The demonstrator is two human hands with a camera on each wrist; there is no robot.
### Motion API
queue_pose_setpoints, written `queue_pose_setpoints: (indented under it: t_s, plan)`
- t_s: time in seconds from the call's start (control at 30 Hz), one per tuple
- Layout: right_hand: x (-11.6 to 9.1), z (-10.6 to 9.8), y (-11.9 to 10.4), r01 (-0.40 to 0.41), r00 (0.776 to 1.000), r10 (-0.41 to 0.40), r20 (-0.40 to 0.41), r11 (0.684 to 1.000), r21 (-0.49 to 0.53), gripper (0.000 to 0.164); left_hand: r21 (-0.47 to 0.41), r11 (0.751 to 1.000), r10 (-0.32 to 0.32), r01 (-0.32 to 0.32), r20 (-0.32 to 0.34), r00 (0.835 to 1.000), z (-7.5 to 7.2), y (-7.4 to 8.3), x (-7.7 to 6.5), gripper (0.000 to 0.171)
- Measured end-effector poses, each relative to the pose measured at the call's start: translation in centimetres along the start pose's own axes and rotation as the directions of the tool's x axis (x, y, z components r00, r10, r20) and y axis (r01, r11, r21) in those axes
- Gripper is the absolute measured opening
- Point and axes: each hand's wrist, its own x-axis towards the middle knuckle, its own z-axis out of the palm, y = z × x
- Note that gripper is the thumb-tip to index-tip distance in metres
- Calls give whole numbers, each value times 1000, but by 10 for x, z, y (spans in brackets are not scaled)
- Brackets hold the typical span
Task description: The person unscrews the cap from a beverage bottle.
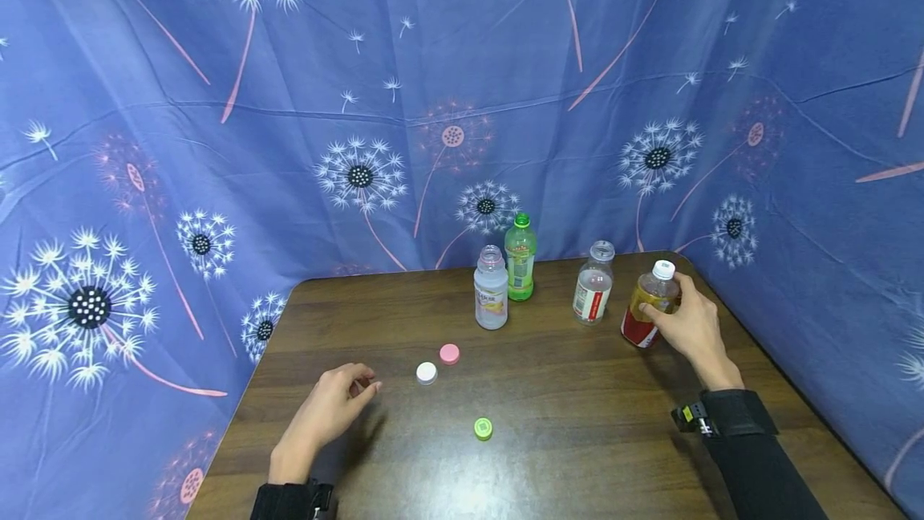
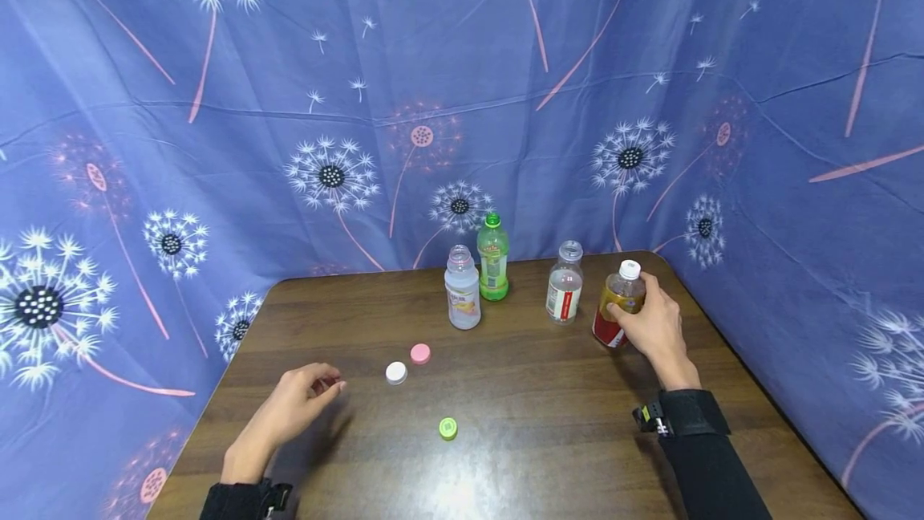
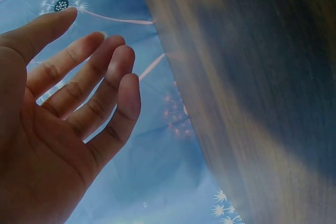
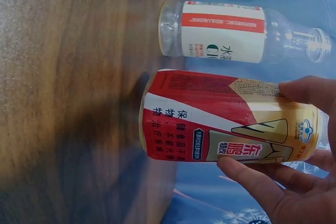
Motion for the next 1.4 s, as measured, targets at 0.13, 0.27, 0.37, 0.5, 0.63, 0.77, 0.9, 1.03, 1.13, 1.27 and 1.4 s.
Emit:
queue_pose_setpoints:
  t_s: [0.13, 0.27, 0.37, 0.5, 0.63, 0.77, 0.9, 1.03, 1.13, 1.27, 1.4]
  plan:
    - [-1, 2, 3, -15, 1000, 15, 12, 1000, -1, 85, -18, 1000, -10, 10, -1, 1000, 2, -1, 0, 14]
    - [0, 4, 5, -19, 1000, 19, 5, 1000, -3, 84, -24, 1000, -18, 18, 3, 1000, 5, -3, -1, 17]
    - [0, 4, 5, -19, 1000, 19, 9, 1000, -10, 86, -18, 1000, -23, 23, 8, 1000, 7, -4, -3, 18]
    - [0, 4, 4, -16, 999, 16, 33, 1000, -13, 96, -16, 999, -31, 31, 3, 1000, 8, -5, -5, 18]
    - [-1, 0, 0, -8, 1000, 9, 22, 1000, -23, 106, -20, 999, -44, 44, 2, 999, 9, -8, -7, 21]
    - [-3, -10, -11, 27, 999, -28, -47, 999, -34, 109, -23, 999, -45, 45, -10, 999, 8, -12, -7, 23]
    - [-5, -23, -30, 86, 988, -90, -124, 996, -36, 107, -30, 999, -31, 30, -18, 999, 9, -13, -8, 26]
    - [-7, -32, -52, 154, 971, -154, -182, 988, -15, 102, -39, 999, -36, 35, -3, 999, 10, -14, -10, 30]
    - [-9, -35, -70, 222, 952, -211, -221, 975, 23, 98, -43, 997, -58, 58, 10, 998, 11, -15, -12, 31]
    - [-10, -31, -93, 286, 936, -266, -230, 957, 55, 94, -43, 997, -68, 69, 17, 998, 12, -15, -13, 31]
    - [-10, -20, -113, 306, 940, -291, -179, 950, 62, 91, -57, 996, -67, 68, 15, 998, 15, -12, -15, 31]
